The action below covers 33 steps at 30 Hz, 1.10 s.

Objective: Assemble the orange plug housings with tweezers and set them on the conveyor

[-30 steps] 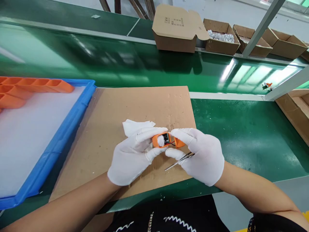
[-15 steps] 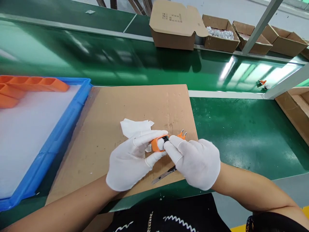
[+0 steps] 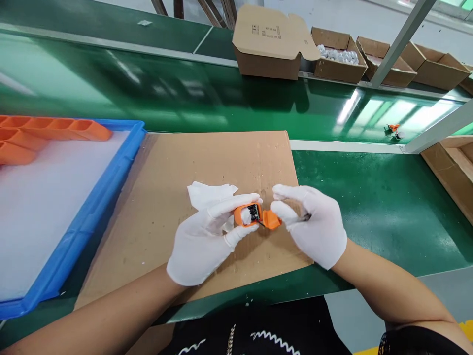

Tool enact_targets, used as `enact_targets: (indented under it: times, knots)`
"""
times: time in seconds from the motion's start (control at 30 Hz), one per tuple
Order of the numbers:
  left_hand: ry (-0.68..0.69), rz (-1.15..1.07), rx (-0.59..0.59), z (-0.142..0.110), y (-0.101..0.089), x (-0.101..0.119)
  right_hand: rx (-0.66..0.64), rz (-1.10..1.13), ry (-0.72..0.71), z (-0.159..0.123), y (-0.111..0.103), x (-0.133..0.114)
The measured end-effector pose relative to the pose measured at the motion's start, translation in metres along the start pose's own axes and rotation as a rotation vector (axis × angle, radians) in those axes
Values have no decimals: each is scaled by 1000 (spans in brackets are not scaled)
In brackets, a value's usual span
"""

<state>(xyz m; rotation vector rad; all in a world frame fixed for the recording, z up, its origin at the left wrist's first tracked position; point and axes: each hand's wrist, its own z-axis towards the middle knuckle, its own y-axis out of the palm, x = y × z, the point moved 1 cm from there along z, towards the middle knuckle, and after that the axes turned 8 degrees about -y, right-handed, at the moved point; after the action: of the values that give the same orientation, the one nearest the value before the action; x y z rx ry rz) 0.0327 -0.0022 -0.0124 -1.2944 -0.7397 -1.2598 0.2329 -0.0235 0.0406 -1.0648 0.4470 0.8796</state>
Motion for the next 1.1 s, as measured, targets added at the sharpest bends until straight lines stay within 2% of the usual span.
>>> enact_targets:
  times: [0.03,0.1,0.17,0.23,0.33,0.5,0.67,0.8,1.0,1.1]
  knots:
    - [50,19,3,0,-1,1,-37,71,111,3,0,5]
    - [162,39,-2,0,-2,2,-229,321,305,6,4,12]
    - [256,47,-23,0,-3,3,-433,594,412,8,9,14]
    - [307,59,-53,0,-4,4,-523,738,479,7,13,14]
    - [375,48,-81,2,-5,4,-502,695,577,2,15,8]
    - [442,66,-114,4,-4,6,-393,673,480,-5,20,-8]
    - [484,75,-112,2,-2,9,-434,710,492,-8,21,-10]
    - [440,142,-80,-3,-4,11,-494,800,602,-7,22,5]
    - [309,219,-44,-7,-5,23,-546,909,923,-11,41,22]
    - [345,212,-59,-8,-4,29,-568,929,897,-17,46,24]
